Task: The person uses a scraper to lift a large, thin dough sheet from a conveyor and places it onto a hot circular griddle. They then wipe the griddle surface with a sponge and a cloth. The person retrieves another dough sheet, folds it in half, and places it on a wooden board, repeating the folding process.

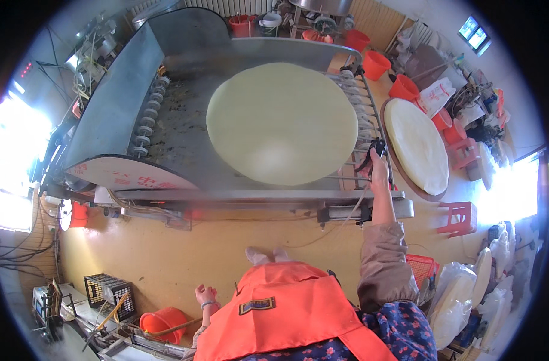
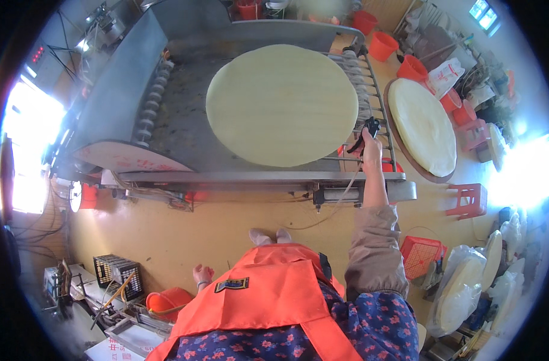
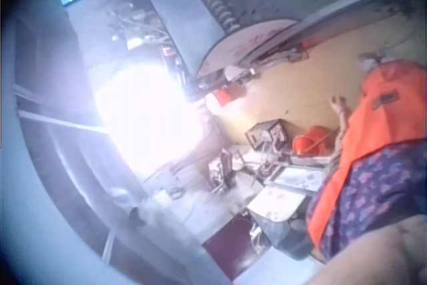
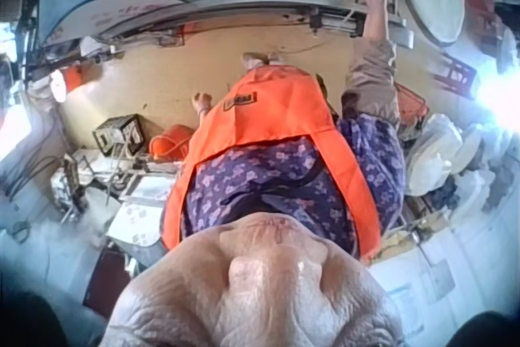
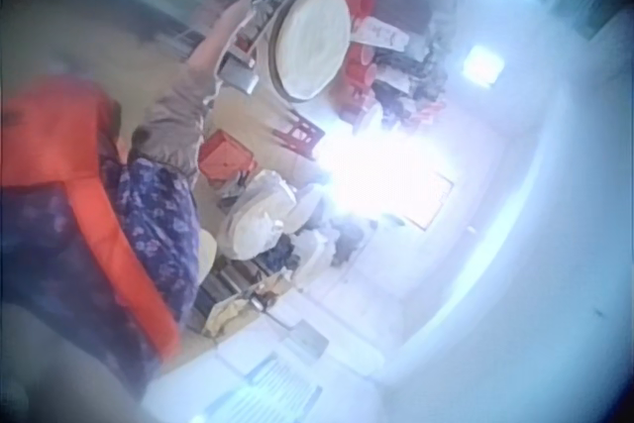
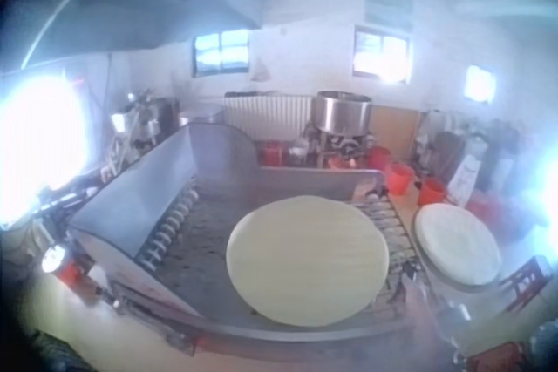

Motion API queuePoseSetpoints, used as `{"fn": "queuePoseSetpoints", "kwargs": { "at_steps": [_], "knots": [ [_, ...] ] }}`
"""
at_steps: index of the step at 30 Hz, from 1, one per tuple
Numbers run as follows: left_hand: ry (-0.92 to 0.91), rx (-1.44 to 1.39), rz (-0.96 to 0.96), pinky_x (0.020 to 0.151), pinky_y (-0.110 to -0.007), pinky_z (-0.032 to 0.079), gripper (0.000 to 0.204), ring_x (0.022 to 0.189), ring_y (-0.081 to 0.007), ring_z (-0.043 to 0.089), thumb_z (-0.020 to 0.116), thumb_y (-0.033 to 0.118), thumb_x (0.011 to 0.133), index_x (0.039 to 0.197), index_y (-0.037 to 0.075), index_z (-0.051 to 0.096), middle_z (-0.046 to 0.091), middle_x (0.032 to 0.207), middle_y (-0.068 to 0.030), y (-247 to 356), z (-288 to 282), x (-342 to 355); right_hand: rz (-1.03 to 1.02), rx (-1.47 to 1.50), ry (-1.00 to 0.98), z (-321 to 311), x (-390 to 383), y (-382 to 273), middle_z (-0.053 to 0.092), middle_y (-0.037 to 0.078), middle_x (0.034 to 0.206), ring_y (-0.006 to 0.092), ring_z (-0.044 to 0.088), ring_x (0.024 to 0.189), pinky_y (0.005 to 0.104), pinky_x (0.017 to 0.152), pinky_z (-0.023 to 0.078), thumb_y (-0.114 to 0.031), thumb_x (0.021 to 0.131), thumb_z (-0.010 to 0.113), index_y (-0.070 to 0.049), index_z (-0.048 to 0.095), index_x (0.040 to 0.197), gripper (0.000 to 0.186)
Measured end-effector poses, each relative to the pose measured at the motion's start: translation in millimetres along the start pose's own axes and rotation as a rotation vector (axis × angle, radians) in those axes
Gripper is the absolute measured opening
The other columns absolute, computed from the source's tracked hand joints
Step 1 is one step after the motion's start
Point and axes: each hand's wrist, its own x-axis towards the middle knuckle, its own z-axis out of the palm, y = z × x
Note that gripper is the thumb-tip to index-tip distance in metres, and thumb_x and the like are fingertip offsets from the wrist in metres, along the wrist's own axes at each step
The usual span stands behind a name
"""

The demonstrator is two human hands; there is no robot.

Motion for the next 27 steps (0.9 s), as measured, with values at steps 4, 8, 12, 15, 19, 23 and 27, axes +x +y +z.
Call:
{"fn": "queuePoseSetpoints", "kwargs": {
  "at_steps": [4, 8, 12, 15, 19, 23, 27],
  "knots": [
    [0.041, -0.017, -0.050, 0.043, -0.031, 0.048, 0.041, 0.051, -0.0184, 0.055, 0.052, -0.009, 0.075, 0.113, 0.003, 0.042, 0.054, 0.077, -0.0105, -13.0, -20.4, -12.4, 0.207, 0.107, -0.002, -16.5, -49.9, 21.6, 0.059, 0.010, 0.064, 0.0221, 0.061, 0.052, 0.0330, 0.048, 0.052, -0.035, 0.089, 0.056, -0.003, 0.057, 0.082, 0.033],
    [0.140, -0.063, -0.091, 0.042, -0.031, 0.047, 0.041, 0.050, -0.0186, 0.054, 0.051, -0.009, 0.075, 0.113, 0.002, 0.042, 0.054, 0.076, -0.0107, -24.2, -40.1, -19.9, 0.355, 0.092, -0.286, 12.8, -117.7, 36.6, 0.063, 0.009, 0.067, 0.0186, 0.063, 0.057, 0.0300, 0.052, 0.050, -0.038, 0.092, 0.049, -0.003, 0.056, 0.091, 0.036],
    [0.163, -0.003, -0.109, 0.042, -0.031, 0.047, 0.041, 0.049, -0.0189, 0.054, 0.050, -0.009, 0.075, 0.114, 0.002, 0.042, 0.054, 0.075, -0.0114, -21.3, -54.2, -12.7, 0.372, 0.101, -0.640, 101.8, -138.0, 35.8, 0.059, 0.009, 0.068, 0.0208, 0.062, 0.059, 0.0321, 0.058, 0.051, -0.035, 0.092, 0.050, 0.000, 0.054, 0.089, 0.035],
    [0.162, -0.012, -0.096, 0.043, -0.031, 0.047, 0.039, 0.051, -0.0188, 0.055, 0.051, -0.008, 0.076, 0.113, 0.002, 0.042, 0.055, 0.077, -0.0113, -4.4, -57.1, 7.7, 0.245, 0.136, -0.680, 176.8, -110.6, 26.2, 0.059, 0.008, 0.067, 0.0212, 0.062, 0.060, 0.0328, 0.058, 0.051, -0.036, 0.092, 0.050, 0.000, 0.056, 0.087, 0.037],
    [0.081, 0.020, 0.011, 0.044, -0.031, 0.048, 0.039, 0.053, -0.0189, 0.056, 0.051, -0.007, 0.076, 0.113, 0.001, 0.043, 0.055, 0.079, -0.0110, 30.6, -70.0, 46.4, -0.080, 0.127, -0.469, 239.1, -45.0, 1.4, 0.059, 0.005, 0.075, 0.0162, 0.056, 0.057, 0.0276, 0.055, 0.047, -0.040, 0.089, 0.052, -0.008, 0.059, 0.085, 0.033],
    [0.059, 0.099, 0.095, 0.045, -0.031, 0.049, 0.040, 0.055, -0.0197, 0.057, 0.052, -0.007, 0.076, 0.113, 0.001, 0.043, 0.055, 0.080, -0.0111, 63.0, -105.6, 91.5, -0.147, 0.182, -0.214, 219.5, -3.2, -21.3, 0.061, 0.008, 0.070, 0.0189, 0.059, 0.057, 0.0296, 0.054, 0.051, -0.042, 0.090, 0.048, -0.007, 0.057, 0.084, 0.037],
    [-0.008, -0.080, 0.072, 0.045, -0.033, 0.049, 0.041, 0.055, -0.0214, 0.058, 0.053, -0.007, 0.076, 0.115, 0.002, 0.042, 0.056, 0.081, -0.0123, 83.9, -157.6, 137.6, 0.024, 0.345, 0.224, 176.8, -28.7, -10.1, 0.061, 0.011, 0.069, 0.0221, 0.063, 0.061, 0.0339, 0.052, 0.053, -0.035, 0.092, 0.046, -0.003, 0.057, 0.089, 0.034]
  ]
}}
